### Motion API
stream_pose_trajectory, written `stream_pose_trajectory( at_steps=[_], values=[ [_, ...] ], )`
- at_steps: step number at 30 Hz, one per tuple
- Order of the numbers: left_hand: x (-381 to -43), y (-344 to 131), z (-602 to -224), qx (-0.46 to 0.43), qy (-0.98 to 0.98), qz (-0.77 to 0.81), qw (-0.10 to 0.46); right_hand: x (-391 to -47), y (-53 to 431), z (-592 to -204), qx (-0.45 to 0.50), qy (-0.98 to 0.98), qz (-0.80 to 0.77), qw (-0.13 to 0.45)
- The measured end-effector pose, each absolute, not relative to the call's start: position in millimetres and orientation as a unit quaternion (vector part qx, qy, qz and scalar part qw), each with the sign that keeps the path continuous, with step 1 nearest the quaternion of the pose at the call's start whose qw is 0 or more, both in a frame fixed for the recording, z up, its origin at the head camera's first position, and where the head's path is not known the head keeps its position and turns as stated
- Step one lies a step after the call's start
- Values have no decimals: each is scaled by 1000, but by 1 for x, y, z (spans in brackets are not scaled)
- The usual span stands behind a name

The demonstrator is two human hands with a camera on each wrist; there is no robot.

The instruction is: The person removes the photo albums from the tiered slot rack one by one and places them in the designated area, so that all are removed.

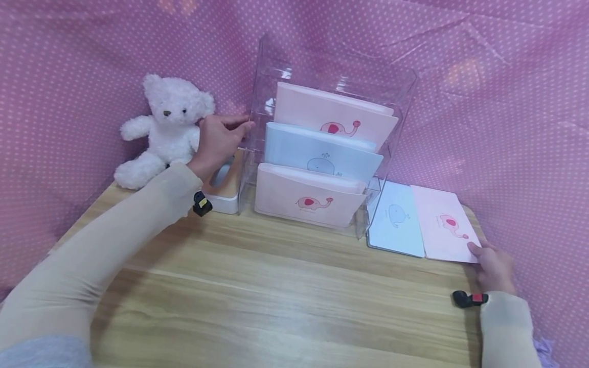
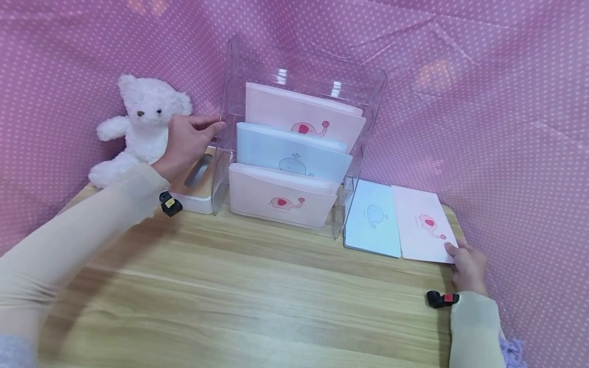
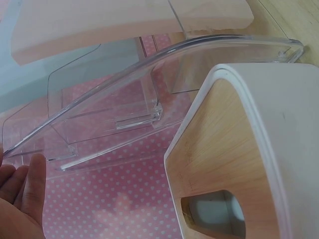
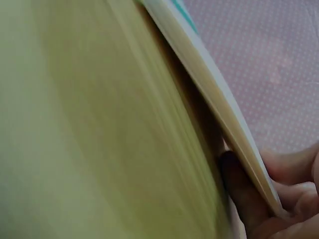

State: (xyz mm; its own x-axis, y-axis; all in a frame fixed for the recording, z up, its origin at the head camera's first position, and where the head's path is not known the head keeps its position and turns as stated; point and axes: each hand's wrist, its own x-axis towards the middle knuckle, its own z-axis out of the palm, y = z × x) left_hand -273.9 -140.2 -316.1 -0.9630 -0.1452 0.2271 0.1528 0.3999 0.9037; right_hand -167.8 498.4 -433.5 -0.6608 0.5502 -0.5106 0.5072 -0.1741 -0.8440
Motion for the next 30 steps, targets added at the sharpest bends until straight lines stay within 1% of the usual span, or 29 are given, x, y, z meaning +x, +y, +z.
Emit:
stream_pose_trajectory(
  at_steps=[3,6,12,18,25,30],
  values=[
    [-274,-141,-317,-1,-827,-546,135,-169,503,-431,-403,-692,598,-20],
    [-274,-141,-316,-1,-825,-548,135,-171,504,-429,-395,-746,535,-39],
    [-276,-140,-315,-5,-819,-556,139,-172,506,-428,-383,-817,427,-59],
    [-275,-140,-315,-2,-822,-552,141,-172,504,-424,-357,-855,369,-69],
    [-275,-139,-315,-7,-819,-556,145,-172,503,-422,-362,-856,362,-73],
    [-274,-139,-315,0,-821,-554,138,-172,509,-421,-340,-863,366,-80]
  ],
)
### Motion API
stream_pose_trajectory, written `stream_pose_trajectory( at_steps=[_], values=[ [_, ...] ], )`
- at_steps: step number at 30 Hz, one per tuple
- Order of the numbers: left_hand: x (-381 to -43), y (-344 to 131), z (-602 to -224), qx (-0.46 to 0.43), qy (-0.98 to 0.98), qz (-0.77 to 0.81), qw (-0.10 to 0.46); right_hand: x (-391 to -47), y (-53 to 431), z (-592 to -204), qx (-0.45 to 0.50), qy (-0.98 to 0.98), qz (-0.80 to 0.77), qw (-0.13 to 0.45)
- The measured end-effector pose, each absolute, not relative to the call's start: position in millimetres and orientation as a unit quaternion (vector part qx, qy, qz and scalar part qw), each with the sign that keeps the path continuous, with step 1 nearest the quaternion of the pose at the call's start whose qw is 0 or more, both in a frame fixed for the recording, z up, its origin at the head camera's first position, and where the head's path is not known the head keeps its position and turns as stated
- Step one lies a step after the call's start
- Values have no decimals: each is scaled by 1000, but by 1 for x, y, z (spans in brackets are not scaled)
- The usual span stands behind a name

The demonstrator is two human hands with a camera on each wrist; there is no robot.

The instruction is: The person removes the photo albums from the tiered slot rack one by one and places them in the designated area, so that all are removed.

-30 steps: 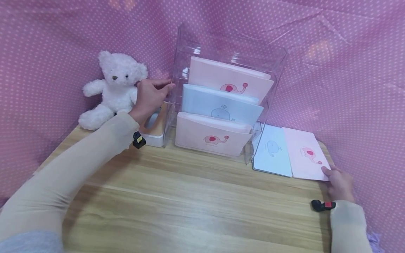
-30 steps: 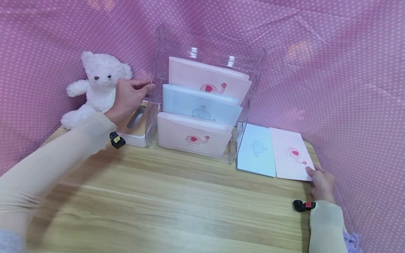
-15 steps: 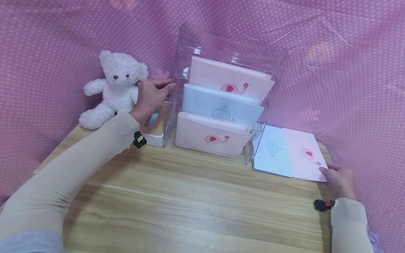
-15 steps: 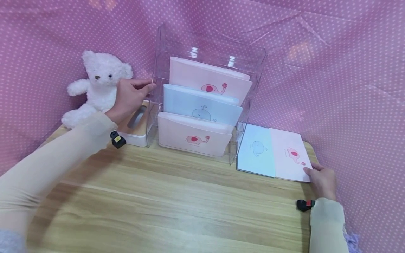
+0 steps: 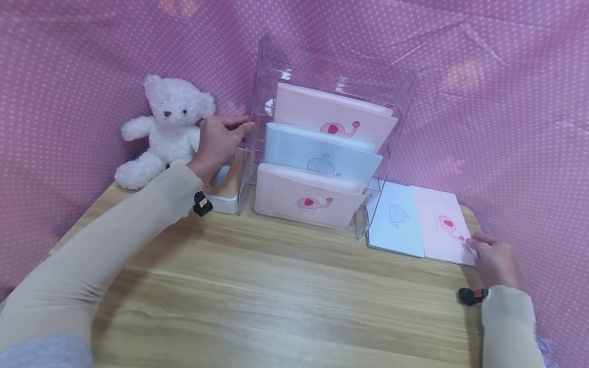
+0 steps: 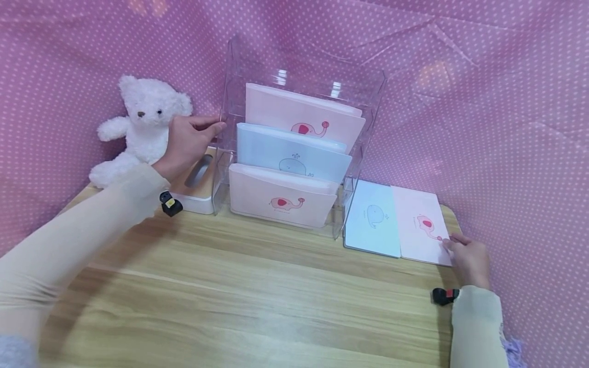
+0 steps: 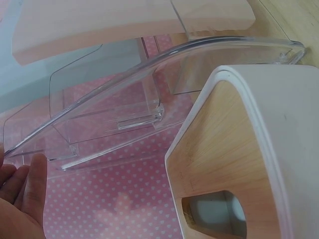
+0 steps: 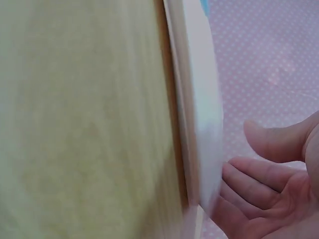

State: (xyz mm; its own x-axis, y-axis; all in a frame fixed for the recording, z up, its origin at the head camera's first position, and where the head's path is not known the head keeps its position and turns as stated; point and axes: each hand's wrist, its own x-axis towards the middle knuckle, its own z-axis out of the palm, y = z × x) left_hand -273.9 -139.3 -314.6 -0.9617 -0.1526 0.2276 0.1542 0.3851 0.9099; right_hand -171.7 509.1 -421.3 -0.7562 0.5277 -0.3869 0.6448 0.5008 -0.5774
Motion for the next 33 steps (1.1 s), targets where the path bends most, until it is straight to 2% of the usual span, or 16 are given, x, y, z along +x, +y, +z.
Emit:
stream_pose_trajectory(
  at_steps=[3,5,9,12,20,33],
  values=[
    [-274,-140,-315,1,-822,-554,134,-173,510,-419,322,867,-374,73],
    [-274,-139,-315,1,-821,-555,134,-175,506,-414,325,850,-411,46],
    [-275,-137,-316,-3,-817,-559,139,-182,490,-395,351,747,-562,-59],
    [-275,-137,-316,-3,-818,-558,142,-185,478,-380,320,670,-658,-122],
    [-276,-140,-316,8,-820,-556,136,-193,438,-337,161,602,-766,-158],
    [-274,-139,-314,14,-821,-556,129,-207,397,-290,74,619,-764,-167]
  ],
)
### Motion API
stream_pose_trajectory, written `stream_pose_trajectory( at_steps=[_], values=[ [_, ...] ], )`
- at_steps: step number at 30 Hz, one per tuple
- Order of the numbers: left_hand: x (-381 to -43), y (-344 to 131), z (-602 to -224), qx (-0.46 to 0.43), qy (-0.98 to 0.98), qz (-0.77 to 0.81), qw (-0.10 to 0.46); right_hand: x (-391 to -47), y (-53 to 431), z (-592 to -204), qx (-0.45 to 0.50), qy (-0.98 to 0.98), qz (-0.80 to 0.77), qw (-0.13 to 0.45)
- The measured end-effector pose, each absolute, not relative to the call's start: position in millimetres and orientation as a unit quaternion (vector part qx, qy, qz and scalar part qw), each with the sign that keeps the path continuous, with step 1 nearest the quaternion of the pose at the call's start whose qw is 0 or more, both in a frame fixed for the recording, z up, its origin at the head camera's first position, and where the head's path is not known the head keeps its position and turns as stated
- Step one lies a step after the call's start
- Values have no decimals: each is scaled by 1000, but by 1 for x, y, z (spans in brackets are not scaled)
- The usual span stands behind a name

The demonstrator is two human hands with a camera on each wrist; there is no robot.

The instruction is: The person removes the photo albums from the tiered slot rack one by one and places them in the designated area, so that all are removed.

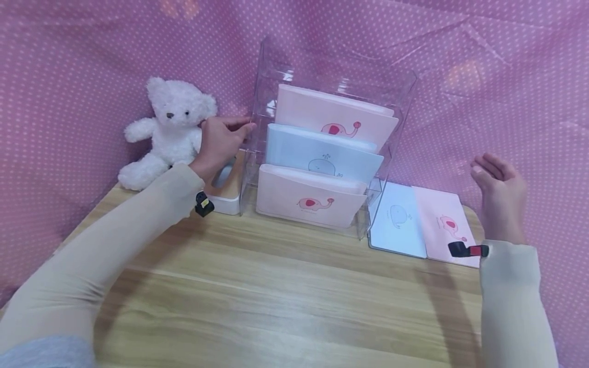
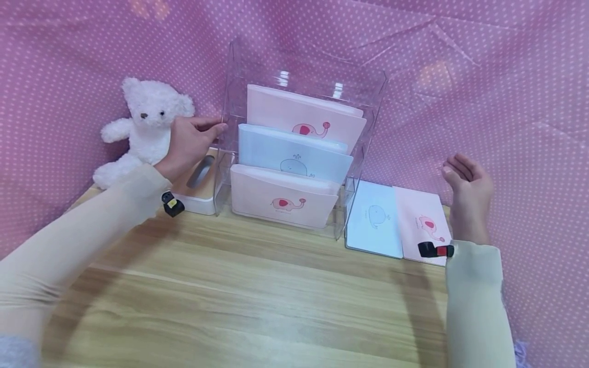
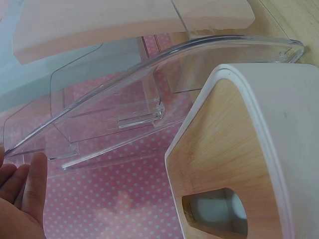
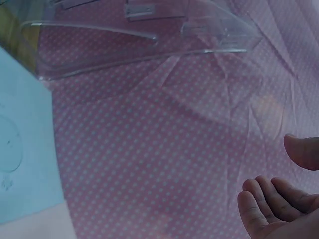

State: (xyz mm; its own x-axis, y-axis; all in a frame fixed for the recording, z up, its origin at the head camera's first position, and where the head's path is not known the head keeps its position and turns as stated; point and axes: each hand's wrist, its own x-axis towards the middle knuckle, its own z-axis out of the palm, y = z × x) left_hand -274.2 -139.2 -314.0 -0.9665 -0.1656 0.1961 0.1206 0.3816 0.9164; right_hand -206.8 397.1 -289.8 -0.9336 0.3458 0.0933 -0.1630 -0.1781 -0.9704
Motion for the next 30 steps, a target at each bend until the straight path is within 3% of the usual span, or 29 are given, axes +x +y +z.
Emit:
stream_pose_trajectory(
  at_steps=[9,30],
  values=[
    [-274,-138,-314,8,-823,-550,139,-215,362,-267,19,-519,839,163],
    [-271,-138,-313,-2,-829,-540,146,-231,286,-239,128,-591,783,147]
  ],
)
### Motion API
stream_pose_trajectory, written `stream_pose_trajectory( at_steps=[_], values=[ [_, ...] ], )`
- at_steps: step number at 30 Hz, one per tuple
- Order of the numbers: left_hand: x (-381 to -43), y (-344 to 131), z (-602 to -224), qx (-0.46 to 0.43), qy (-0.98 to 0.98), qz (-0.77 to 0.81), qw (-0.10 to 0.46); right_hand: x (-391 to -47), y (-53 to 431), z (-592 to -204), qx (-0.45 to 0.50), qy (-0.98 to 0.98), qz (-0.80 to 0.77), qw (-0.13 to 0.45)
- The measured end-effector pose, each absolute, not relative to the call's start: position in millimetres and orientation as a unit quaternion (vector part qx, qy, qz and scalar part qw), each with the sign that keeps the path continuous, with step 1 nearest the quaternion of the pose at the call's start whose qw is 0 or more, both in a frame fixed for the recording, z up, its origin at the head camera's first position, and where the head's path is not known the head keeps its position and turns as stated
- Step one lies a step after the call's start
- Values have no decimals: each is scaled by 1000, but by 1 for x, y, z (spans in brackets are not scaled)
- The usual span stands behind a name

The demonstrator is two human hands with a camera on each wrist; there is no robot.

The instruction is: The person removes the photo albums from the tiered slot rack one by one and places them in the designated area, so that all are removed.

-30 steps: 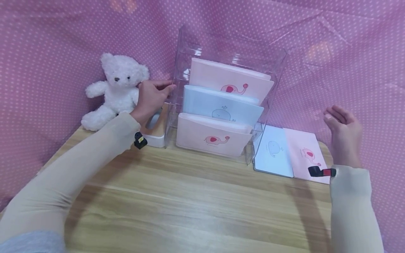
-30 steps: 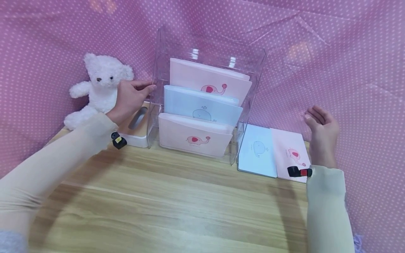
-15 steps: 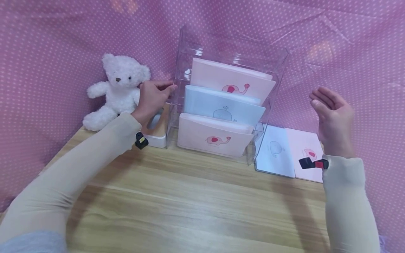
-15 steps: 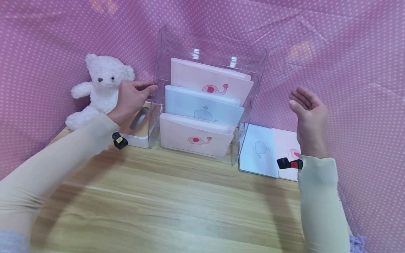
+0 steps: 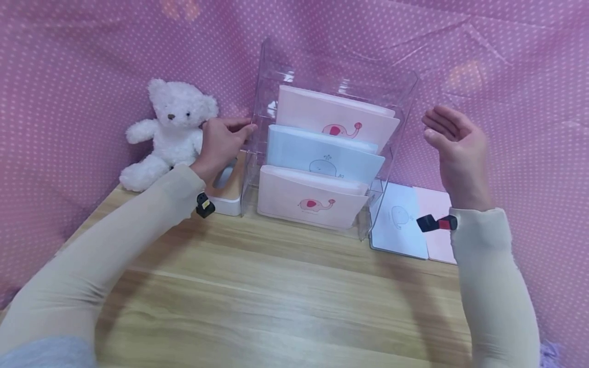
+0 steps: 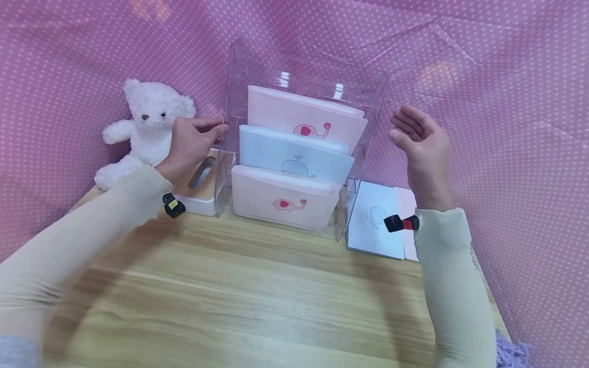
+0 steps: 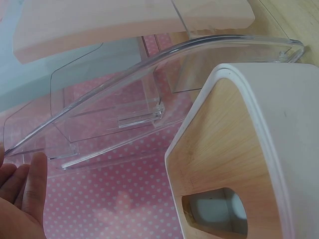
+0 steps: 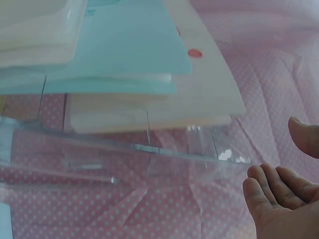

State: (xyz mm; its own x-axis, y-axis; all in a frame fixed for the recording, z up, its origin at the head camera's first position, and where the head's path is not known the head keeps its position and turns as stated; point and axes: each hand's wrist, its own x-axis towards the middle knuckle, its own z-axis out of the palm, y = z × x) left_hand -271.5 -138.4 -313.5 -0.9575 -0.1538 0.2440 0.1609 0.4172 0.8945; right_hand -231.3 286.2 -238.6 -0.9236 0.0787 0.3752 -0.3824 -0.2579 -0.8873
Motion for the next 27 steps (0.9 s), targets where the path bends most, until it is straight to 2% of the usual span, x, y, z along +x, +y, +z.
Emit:
stream_pose_trajectory(
  at_steps=[13,27],
  values=[
    [-274,-140,-315,-1,-818,-560,132,-251,257,-232,117,-657,734,128],
    [-274,-139,-316,-4,-822,-552,142,-265,240,-234,119,-695,702,100]
  ],
)
